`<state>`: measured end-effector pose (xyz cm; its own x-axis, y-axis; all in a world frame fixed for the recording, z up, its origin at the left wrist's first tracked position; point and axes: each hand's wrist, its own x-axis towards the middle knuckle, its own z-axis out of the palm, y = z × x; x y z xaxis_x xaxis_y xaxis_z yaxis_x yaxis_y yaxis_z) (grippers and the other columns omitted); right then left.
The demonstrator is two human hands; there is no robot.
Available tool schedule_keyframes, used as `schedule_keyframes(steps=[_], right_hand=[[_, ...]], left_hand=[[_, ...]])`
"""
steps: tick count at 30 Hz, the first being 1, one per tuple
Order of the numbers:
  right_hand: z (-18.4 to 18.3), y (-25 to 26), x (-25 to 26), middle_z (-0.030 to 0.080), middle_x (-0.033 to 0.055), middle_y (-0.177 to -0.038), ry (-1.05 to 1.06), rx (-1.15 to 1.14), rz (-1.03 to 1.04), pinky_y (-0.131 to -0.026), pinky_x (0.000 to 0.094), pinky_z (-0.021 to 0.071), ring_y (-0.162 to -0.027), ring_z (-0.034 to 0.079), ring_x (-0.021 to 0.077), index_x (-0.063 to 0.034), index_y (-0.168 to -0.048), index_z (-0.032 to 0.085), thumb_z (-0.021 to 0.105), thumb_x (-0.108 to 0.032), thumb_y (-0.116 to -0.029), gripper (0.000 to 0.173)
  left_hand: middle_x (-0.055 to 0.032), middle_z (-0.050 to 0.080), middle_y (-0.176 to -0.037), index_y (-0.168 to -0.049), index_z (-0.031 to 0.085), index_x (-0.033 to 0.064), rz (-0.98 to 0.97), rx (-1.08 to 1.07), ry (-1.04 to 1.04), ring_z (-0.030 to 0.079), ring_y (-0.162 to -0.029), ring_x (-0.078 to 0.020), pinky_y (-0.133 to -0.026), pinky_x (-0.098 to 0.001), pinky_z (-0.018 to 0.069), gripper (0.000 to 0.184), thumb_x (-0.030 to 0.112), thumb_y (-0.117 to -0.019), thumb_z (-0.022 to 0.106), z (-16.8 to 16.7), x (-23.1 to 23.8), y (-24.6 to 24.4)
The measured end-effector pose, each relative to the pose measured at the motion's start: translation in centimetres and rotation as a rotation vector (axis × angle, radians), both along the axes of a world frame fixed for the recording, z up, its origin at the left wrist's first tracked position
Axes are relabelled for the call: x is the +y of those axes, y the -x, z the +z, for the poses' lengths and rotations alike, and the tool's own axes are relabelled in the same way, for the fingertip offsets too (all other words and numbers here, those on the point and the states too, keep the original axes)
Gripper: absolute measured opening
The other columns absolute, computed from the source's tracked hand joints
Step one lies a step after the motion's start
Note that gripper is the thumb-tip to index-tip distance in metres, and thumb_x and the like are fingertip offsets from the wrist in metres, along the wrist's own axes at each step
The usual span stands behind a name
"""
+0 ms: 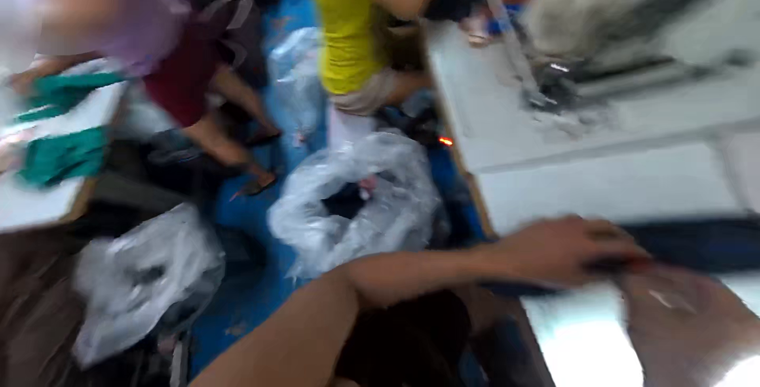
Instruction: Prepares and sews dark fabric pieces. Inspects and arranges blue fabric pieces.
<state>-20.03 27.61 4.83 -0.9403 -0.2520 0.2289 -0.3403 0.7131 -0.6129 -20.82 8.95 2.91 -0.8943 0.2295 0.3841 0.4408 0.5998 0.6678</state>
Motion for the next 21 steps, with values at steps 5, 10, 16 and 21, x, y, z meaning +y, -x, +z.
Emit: schedule_keyframes(steps=[5, 10, 16, 21], right_hand=[[-1.9, -0.3, -0.6, 0.069, 0.0229, -0.104, -0.121, 0.199, -0.111, -0.093, 0.0561, 0.0535, -0.103, 0.066, 0.041, 0.0041, -0.109, 0.068, 0.069, -0.013, -0.0931, 0.023], [-4.0, 0.4, 1.9, 0.068, 0.015, -0.091, -0.033, 0.444, -0.324, -0.082, 0.0457, 0.0518, -0.091, 0.065, 0.0326, -0.0019, -0.1, 0.068, 0.065, -0.015, -0.0957, 0.014], [-1.9, -2.6, -0.5, 0.071, 0.0113, -0.103, 0.142, 0.091, -0.343, -0.085, 0.0474, 0.0586, -0.097, 0.069, 0.0272, -0.0064, -0.106, 0.073, 0.075, -0.015, -0.0903, 0.018], [-2.1, -0.8, -0.6, 0.075, 0.004, -0.095, 0.187, -0.031, -0.422, -0.085, 0.0487, 0.0558, -0.097, 0.07, 0.0225, -0.0123, -0.093, 0.077, 0.069, -0.029, -0.0927, 0.019]], left_hand=[[-0.0059, 0.064, -0.138, -0.133, 0.069, 0.0184, -0.116, -0.051, 0.036, 0.061, -0.125, -0.0248, -0.099, -0.0444, 0.0551, 0.047, 0.029, -0.0874, 0.076, -1.2, 0.3, 1.0], [-0.0054, 0.058, -0.146, -0.136, 0.066, 0.0194, -0.101, -0.057, 0.117, 0.057, -0.127, -0.0284, -0.097, -0.0495, 0.0522, 0.047, 0.03, -0.0911, 0.07, -1.1, 0.9, 0.4], [-0.0049, 0.056, -0.148, -0.141, 0.062, 0.0212, -0.134, -0.017, 0.136, 0.055, -0.133, -0.0243, -0.105, -0.0481, 0.0506, 0.052, 0.04, -0.0925, 0.07, -1.8, 0.1, 0.7], [-0.0196, 0.063, -0.135, -0.131, 0.067, 0.0024, -0.251, -0.031, 0.047, 0.058, -0.129, -0.0284, -0.11, -0.0445, 0.0468, 0.041, 0.027, -0.1079, 0.044, -0.7, 0.3, 2.4]])
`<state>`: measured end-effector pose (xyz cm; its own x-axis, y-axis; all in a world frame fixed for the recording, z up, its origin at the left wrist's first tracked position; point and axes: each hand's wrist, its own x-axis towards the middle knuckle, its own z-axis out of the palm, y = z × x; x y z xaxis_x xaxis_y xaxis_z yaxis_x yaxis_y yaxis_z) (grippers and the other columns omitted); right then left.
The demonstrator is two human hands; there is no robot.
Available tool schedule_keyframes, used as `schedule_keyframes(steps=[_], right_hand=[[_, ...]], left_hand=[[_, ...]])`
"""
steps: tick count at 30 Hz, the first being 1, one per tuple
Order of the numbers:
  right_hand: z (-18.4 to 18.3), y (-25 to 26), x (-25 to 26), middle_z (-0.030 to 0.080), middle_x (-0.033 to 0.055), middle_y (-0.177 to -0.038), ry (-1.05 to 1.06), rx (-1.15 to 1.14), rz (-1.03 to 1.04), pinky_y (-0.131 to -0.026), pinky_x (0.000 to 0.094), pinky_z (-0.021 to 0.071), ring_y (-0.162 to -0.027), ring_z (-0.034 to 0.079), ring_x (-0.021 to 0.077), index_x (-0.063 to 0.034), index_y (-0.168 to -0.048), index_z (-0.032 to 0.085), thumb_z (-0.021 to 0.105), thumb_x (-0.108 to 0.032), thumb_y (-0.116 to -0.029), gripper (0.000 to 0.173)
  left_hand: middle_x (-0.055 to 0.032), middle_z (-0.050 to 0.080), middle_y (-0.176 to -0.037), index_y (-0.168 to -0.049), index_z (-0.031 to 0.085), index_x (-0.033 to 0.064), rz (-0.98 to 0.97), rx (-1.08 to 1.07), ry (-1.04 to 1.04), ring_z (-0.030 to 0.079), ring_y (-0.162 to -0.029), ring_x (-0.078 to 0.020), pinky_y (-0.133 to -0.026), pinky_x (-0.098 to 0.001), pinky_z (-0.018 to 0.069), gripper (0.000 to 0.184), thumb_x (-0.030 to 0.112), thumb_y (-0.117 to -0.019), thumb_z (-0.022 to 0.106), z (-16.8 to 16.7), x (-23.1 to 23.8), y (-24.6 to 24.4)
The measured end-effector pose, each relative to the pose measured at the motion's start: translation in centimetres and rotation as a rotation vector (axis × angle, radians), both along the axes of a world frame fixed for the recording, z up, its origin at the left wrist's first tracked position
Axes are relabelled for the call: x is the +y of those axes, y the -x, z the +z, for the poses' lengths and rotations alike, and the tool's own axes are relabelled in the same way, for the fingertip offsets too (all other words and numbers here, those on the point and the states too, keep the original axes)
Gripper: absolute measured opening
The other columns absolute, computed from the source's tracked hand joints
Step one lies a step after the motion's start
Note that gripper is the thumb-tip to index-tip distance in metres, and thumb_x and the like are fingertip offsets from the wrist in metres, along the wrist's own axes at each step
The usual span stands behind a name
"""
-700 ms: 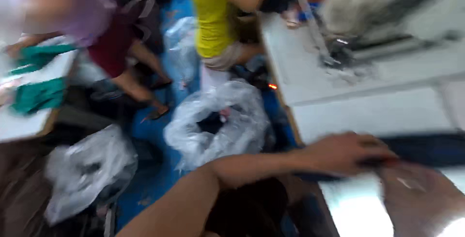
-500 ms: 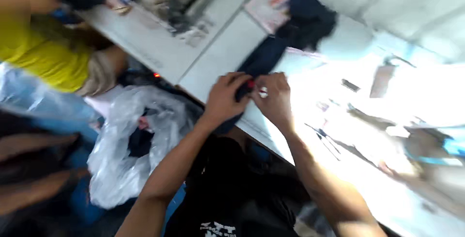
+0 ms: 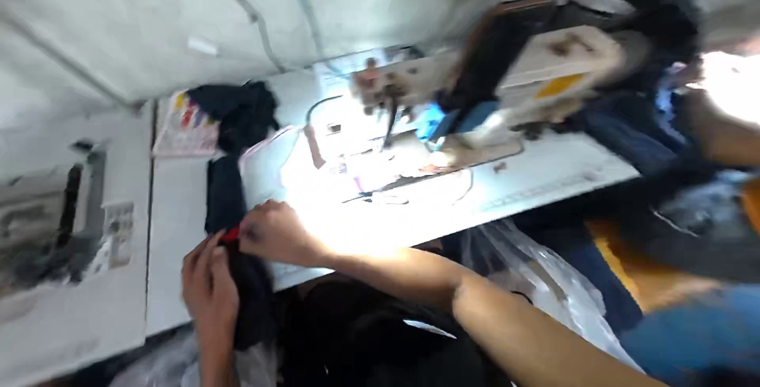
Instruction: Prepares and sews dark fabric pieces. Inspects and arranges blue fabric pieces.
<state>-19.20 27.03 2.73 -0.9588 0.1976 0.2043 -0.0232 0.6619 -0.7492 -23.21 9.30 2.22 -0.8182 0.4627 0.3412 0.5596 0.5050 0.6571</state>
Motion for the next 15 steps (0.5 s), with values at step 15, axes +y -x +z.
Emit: schedule_keyframes(steps=[15], right_hand=[[0.8, 0.0, 1.6, 0.073, 0.0133, -0.102, 0.227, -0.103, 0.029, -0.081, 0.0556, 0.0571, -0.094, 0.071, 0.0294, -0.005, -0.106, 0.075, 0.071, -0.023, -0.0951, 0.022]], left_hand=[[-0.018, 0.074, -0.111, -0.109, 0.078, 0.0068, -0.348, 0.0, 0.443, 0.071, -0.103, -0.0362, -0.089, -0.0627, 0.0545, 0.017, 0.017, -0.0983, 0.069, 6.2, 2.1, 6.0]])
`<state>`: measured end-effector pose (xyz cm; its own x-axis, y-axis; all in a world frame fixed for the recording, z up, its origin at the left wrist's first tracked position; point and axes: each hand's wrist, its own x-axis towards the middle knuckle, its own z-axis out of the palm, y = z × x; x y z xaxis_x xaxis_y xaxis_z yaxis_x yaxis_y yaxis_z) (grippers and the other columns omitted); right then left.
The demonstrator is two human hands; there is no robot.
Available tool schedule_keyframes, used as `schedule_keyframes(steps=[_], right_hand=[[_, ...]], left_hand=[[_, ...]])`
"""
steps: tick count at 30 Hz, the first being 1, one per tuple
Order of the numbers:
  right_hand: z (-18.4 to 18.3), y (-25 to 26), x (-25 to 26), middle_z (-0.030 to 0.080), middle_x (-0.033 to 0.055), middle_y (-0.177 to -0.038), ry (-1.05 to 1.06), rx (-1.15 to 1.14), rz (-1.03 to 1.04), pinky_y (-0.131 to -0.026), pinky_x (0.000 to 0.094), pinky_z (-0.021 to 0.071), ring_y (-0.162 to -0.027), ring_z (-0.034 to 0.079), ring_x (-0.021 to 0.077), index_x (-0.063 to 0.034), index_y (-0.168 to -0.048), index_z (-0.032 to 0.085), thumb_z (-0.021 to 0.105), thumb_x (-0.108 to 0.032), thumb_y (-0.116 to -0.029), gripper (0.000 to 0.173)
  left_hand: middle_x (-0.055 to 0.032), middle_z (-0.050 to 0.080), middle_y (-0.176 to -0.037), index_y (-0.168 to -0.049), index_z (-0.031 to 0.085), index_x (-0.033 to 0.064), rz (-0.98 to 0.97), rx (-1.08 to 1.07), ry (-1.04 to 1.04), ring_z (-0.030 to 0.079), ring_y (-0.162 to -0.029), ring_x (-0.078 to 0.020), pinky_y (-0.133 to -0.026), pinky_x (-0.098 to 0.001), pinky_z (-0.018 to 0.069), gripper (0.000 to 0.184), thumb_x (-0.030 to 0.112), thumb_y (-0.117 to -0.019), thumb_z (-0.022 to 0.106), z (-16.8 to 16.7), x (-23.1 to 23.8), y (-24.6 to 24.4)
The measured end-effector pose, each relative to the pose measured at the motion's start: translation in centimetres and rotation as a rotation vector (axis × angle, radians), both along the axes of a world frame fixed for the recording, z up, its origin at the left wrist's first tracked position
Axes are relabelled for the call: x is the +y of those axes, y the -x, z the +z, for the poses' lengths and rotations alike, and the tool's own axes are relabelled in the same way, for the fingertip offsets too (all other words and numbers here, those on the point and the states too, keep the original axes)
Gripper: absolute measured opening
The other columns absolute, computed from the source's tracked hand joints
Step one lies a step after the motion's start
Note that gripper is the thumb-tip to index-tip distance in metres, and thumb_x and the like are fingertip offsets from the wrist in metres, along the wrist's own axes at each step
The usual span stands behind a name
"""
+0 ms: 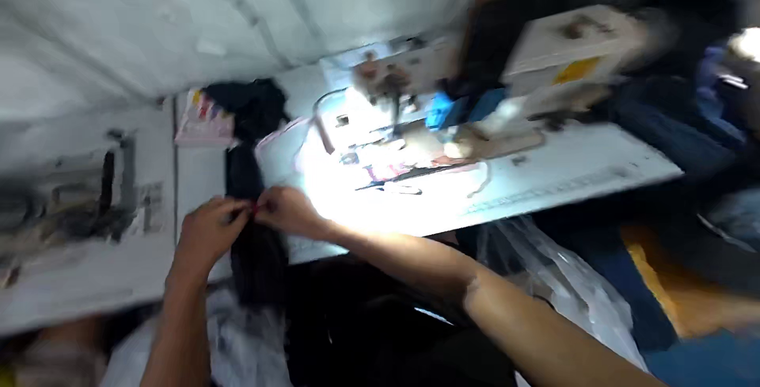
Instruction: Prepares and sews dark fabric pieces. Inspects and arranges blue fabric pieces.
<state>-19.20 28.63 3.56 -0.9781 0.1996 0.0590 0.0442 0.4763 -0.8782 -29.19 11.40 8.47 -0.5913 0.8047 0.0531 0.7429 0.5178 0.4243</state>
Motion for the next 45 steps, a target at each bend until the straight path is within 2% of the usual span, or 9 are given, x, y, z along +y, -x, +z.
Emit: schedule_keyframes(steps=[6, 16, 22, 27, 32, 37, 39, 41, 45], right_hand=[[-1.2, -0.4, 0.4, 0.073, 0.0112, -0.103, -0.063, -0.017, 0.004, -0.083, 0.0496, 0.0596, -0.092, 0.072, 0.0246, -0.0053, -0.112, 0.072, 0.072, -0.019, -0.0906, 0.025], [-2.2, -0.7, 0.7, 0.07, 0.0093, -0.094, -0.145, 0.119, -0.066, -0.074, 0.046, 0.0561, -0.083, 0.068, 0.0228, -0.0064, -0.102, 0.074, 0.064, -0.017, -0.0951, 0.016], [-1.7, -0.5, 0.4, 0.07, 0.008, -0.09, -0.145, 0.103, -0.106, -0.073, 0.0434, 0.0553, -0.081, 0.067, 0.0218, -0.0071, -0.099, 0.075, 0.067, -0.018, -0.0927, 0.014], [-1.4, -0.4, 0.1, 0.07, 0.0073, -0.088, -0.116, 0.085, -0.158, -0.075, 0.0452, 0.0549, -0.083, 0.067, 0.0226, -0.0076, -0.095, 0.074, 0.072, -0.02, -0.0886, 0.014], [-1.1, 0.0, 0.4, 0.071, 0.0072, -0.091, -0.079, 0.057, -0.125, -0.075, 0.047, 0.0563, -0.081, 0.068, 0.022, -0.0081, -0.098, 0.075, 0.068, -0.021, -0.0932, 0.016], [-0.6, -1.0, -0.3, 0.069, 0.0107, -0.093, -0.093, 0.092, -0.124, -0.07, 0.0517, 0.0575, -0.083, 0.068, 0.0275, -0.0075, -0.098, 0.071, 0.076, -0.018, -0.088, 0.015], [-1.1, -0.1, 0.0, 0.07, 0.0101, -0.096, -0.09, 0.107, -0.088, -0.078, 0.053, 0.0581, -0.089, 0.069, 0.0271, -0.0071, -0.096, 0.073, 0.08, -0.019, -0.0843, 0.018], [-1.5, 0.8, 0.7, 0.071, 0.0081, -0.098, -0.138, 0.107, -0.001, -0.086, 0.0541, 0.0535, -0.096, 0.068, 0.0261, -0.008, -0.095, 0.075, 0.077, -0.024, -0.0868, 0.018], [-2.0, 1.3, 1.2, 0.071, 0.0089, -0.1, -0.253, 0.157, 0.1, -0.086, 0.0508, 0.0483, -0.099, 0.066, 0.0267, -0.0069, -0.099, 0.072, 0.064, -0.029, -0.0943, 0.023]], left_hand=[[-0.0111, 0.074, -0.104, -0.108, 0.08, 0.0123, -0.001, -0.086, -0.044, 0.07, -0.1, -0.0267, -0.091, -0.053, 0.0547, 0.02, 0.024, -0.0981, 0.066, -1.3, 0.5, 1.1], [-0.0058, 0.074, -0.105, -0.107, 0.08, 0.0153, 0.052, -0.13, -0.094, 0.07, -0.093, -0.0187, -0.085, -0.0454, 0.0575, 0.017, 0.022, -0.0961, 0.069, -2.2, 0.9, 0.1], [-0.0045, 0.075, -0.104, -0.103, 0.081, 0.0168, 0.021, -0.01, -0.026, 0.072, -0.095, -0.0236, -0.081, -0.0537, 0.056, 0.019, 0.025, -0.0948, 0.066, -1.7, 1.3, -0.2], [-0.0035, 0.074, -0.1, -0.099, 0.078, 0.0142, -0.005, 0.157, -0.108, 0.072, -0.087, -0.0207, -0.074, -0.0474, 0.0585, 0.014, 0.021, -0.093, 0.067, -2.6, 1.3, -0.6], [-0.007, 0.073, -0.1, -0.098, 0.077, 0.0091, -0.065, 0.235, -0.139, 0.072, -0.088, -0.0226, -0.074, -0.0443, 0.0595, 0.012, 0.015, -0.0933, 0.067, -2.9, 1.4, -0.4], [-0.0109, 0.072, -0.107, -0.103, 0.076, 0.0058, -0.121, 0.286, -0.118, 0.072, -0.093, -0.0256, -0.078, -0.0441, 0.0603, 0.014, 0.014, -0.0949, 0.068, -2.8, 0.9, -0.7], [-0.0123, 0.071, -0.109, -0.105, 0.074, 0.0051, -0.149, 0.316, -0.11, 0.072, -0.096, -0.0274, -0.079, -0.0466, 0.0605, 0.016, 0.016, -0.0954, 0.068, -2.9, 0.6, -0.6], [-0.0139, 0.072, -0.109, -0.105, 0.075, 0.0043, -0.173, 0.362, -0.121, 0.072, -0.094, -0.029, -0.077, -0.0475, 0.0604, 0.02, 0.019, -0.096, 0.066, -3.4, 0.3, -0.2], [-0.0162, 0.074, -0.106, -0.104, 0.075, 0.0032, -0.201, 0.449, -0.129, 0.074, -0.092, -0.0309, -0.074, -0.0464, 0.0613, 0.025, 0.022, -0.0974, 0.061, -3.8, 0.1, 0.0]])
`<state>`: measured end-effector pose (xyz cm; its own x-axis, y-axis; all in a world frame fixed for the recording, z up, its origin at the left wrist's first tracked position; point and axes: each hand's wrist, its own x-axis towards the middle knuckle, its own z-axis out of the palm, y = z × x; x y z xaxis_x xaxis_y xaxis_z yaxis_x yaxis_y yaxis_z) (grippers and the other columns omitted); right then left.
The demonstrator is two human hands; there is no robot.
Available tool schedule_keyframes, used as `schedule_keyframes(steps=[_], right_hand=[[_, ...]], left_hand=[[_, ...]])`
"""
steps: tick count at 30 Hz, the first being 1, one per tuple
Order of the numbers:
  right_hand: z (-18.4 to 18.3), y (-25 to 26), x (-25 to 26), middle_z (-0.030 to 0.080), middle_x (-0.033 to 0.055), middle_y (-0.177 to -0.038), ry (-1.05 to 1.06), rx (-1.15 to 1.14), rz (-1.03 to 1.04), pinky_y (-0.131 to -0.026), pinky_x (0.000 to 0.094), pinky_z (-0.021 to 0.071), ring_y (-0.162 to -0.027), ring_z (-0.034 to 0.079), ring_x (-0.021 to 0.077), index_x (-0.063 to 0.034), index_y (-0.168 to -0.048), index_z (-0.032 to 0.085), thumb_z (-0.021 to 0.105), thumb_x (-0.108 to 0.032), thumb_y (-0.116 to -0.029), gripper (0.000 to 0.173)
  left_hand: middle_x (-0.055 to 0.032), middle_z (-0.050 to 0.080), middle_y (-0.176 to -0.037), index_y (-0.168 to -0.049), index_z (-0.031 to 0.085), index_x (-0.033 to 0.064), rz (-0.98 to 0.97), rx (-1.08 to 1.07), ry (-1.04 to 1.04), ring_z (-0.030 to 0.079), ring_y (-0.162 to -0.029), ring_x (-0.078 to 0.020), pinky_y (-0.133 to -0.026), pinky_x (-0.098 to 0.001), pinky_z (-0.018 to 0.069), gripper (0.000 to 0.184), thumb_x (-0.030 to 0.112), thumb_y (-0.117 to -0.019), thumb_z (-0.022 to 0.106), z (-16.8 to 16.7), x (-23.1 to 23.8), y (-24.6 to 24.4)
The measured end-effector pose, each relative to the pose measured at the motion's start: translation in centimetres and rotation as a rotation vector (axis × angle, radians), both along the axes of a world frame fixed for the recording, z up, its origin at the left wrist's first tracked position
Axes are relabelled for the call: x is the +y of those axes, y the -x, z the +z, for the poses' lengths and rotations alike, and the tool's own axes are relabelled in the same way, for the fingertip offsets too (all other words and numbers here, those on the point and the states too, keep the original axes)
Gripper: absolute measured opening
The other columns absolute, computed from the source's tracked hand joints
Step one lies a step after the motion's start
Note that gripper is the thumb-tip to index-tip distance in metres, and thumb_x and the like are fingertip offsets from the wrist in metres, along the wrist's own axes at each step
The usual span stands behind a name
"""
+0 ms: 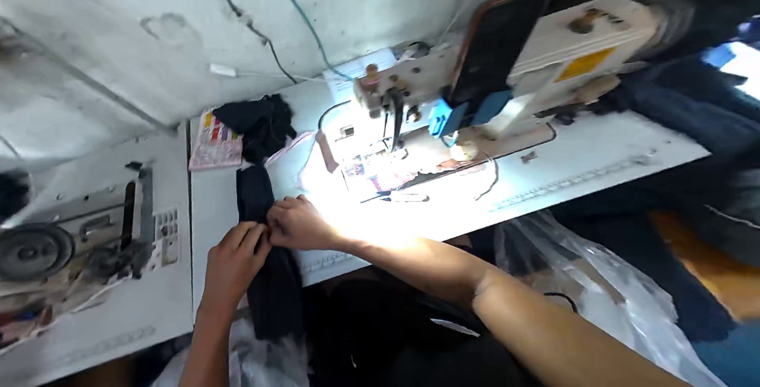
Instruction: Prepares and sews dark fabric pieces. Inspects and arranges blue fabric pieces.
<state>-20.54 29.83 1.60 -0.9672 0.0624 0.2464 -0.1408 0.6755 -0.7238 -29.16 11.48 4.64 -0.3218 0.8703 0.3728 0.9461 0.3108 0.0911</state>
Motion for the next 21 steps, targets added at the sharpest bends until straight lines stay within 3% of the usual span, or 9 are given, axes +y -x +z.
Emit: schedule_keyframes(steps=[4, 10, 14, 18, 21], right_hand=[[0.2, -0.2, 0.1, 0.07, 0.0117, -0.104, 0.023, 0.013, 0.001, -0.087, 0.0504, 0.0469, -0.102, 0.065, 0.0284, -0.0044, -0.102, 0.069, 0.063, -0.028, -0.0937, 0.026], [-1.9, -0.6, -0.6, 0.069, 0.0084, -0.092, 0.002, 0.22, -0.074, -0.079, 0.0452, 0.0471, -0.091, 0.064, 0.0255, -0.0068, -0.095, 0.069, 0.066, -0.027, -0.0903, 0.02], [0.3, -1.4, -0.5, 0.069, 0.0099, -0.105, 0.086, -0.066, -0.125, -0.091, 0.0513, 0.0442, -0.105, 0.062, 0.0289, -0.0075, -0.103, 0.071, 0.063, -0.033, -0.0941, 0.028], [1.8, -1.5, 0.2, 0.071, 0.0088, -0.104, 0.086, -0.094, -0.107, -0.092, 0.0514, 0.0433, -0.104, 0.062, 0.028, -0.0095, -0.105, 0.073, 0.063, -0.033, -0.0949, 0.028], [2.6, -1.4, 0.3, 0.07, 0.0094, -0.104, -0.013, -0.149, -0.051, -0.091, 0.0533, 0.0435, -0.107, 0.062, 0.0291, -0.0083, -0.099, 0.071, 0.063, -0.032, -0.094, 0.026]], left_hand=[[-0.0164, 0.073, -0.101, -0.102, 0.075, 0.0023, 0.001, 0.022, -0.052, 0.074, -0.086, -0.0282, -0.071, -0.0414, 0.0607, 0.025, 0.022, -0.0964, 0.06, -0.1, 0.1, 0.0], [-0.0116, 0.073, -0.097, -0.096, 0.075, 0.006, 0.041, -0.145, -0.145, 0.07, -0.079, -0.0167, -0.067, -0.0299, 0.0583, 0.022, 0.023, -0.0944, 0.061, -0.8, 0.0, -0.1], [-0.0126, 0.073, -0.098, -0.095, 0.076, 0.0046, 0.07, -0.188, -0.163, 0.07, -0.078, -0.0161, -0.064, -0.0297, 0.0586, 0.023, 0.023, -0.093, 0.062, -1.0, 0.2, -0.3], [-0.0104, 0.073, -0.097, -0.094, 0.076, 0.0057, 0.066, -0.186, -0.195, 0.069, -0.078, -0.0117, -0.064, -0.0246, 0.0573, 0.023, 0.024, -0.093, 0.062, -1.0, 0.3, -0.4], [-0.0106, 0.073, -0.097, -0.094, 0.075, 0.0058, 0.05, -0.159, -0.2, 0.07, -0.079, -0.0119, -0.066, -0.0246, 0.058, 0.023, 0.025, -0.0934, 0.062, -1.2, 0.3, -0.4]])
